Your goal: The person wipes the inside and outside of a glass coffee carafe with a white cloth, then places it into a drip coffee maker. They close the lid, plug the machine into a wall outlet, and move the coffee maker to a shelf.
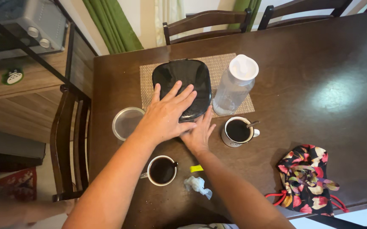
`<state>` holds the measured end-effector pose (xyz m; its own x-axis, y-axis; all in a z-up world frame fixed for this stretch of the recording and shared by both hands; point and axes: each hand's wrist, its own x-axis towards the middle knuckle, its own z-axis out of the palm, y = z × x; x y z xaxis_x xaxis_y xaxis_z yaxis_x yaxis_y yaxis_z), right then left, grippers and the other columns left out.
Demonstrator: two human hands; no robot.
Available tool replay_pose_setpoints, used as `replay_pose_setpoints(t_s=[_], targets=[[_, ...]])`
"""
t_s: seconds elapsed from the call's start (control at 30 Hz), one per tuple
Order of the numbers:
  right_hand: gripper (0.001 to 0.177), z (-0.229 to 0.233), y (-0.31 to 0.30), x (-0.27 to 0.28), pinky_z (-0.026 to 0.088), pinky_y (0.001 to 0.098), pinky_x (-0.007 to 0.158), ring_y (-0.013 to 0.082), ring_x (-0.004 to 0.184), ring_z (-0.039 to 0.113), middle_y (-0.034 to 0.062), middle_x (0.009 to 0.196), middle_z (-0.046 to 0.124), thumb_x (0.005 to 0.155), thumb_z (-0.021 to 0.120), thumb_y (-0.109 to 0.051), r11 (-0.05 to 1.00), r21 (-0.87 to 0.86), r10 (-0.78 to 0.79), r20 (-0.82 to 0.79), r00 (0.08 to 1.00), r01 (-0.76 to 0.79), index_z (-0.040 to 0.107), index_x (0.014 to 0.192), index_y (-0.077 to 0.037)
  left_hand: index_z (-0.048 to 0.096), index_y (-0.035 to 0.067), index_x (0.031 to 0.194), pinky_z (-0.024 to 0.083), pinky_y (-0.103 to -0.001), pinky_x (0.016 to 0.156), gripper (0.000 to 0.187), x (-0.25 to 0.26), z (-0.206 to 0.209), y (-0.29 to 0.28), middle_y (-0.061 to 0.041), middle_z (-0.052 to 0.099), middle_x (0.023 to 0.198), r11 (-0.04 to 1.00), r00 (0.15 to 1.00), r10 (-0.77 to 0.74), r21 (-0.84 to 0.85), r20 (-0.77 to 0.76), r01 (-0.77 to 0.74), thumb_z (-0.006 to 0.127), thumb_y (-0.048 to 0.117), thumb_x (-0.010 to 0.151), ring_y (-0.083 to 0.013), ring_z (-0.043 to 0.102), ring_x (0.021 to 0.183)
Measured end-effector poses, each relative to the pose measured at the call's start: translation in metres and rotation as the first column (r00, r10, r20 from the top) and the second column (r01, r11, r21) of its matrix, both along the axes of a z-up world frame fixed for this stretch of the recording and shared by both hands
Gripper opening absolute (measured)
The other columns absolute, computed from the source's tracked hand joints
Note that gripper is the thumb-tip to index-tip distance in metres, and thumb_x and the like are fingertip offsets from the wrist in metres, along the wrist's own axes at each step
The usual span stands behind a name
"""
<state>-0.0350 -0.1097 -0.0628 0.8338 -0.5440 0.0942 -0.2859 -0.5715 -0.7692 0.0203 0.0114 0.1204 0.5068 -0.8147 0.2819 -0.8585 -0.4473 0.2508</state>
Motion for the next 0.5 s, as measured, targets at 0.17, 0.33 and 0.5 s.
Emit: replay_pose_setpoints(t_s=[0.17, 0.33, 0.5], targets=[[0.117, 0.0035, 0.0007, -0.0027, 0.009, 0.0742, 0.116, 0.0426, 0.157, 0.001, 0.0239, 0.169, 0.0, 0.074, 0.08, -0.054, 1.0, -0.011, 0.008, -0.005, 1.0, -0.008, 0.018, 0.16, -0.006, 0.058, 0.009, 0.14, 0.025, -0.073, 0.111, 0.078, -0.0031, 0.0029, 0.0002, -0.006, 0.051, 0.153, 0.999, 0.995, -0.029, -0.031, 0.099, 0.032, 0.082, 0.043, 0.074, -0.0329, 0.041, 0.144], [0.113, 0.0032, 0.0009, -0.004, 0.009, 0.0744, 0.117, 0.0403, 0.159, 0.002, 0.0238, 0.169, 0.002, 0.077, 0.078, -0.056, 1.0, -0.021, 0.011, -0.037, 0.999, -0.011, 0.018, 0.16, -0.008, 0.061, 0.01, 0.137, 0.029, -0.072, 0.111, 0.07, -0.0054, 0.0021, 0.0032, -0.006, 0.053, 0.151, 0.996, 0.99, -0.06, -0.052, 0.13, 0.067, 0.081, 0.04, 0.076, -0.0325, 0.044, 0.144], [0.116, 0.0021, -0.0018, -0.0032, 0.009, 0.0743, 0.116, 0.0412, 0.158, -0.001, 0.0253, 0.169, 0.0, 0.078, 0.075, -0.057, 0.998, -0.054, 0.03, -0.046, 0.998, -0.033, 0.013, 0.162, -0.007, 0.06, 0.01, 0.139, 0.027, -0.072, 0.112, 0.071, -0.0059, -0.0012, 0.0016, -0.006, 0.053, 0.151, 0.997, 0.988, -0.053, -0.046, 0.144, 0.06, 0.081, 0.039, 0.077, -0.0326, 0.043, 0.143]])
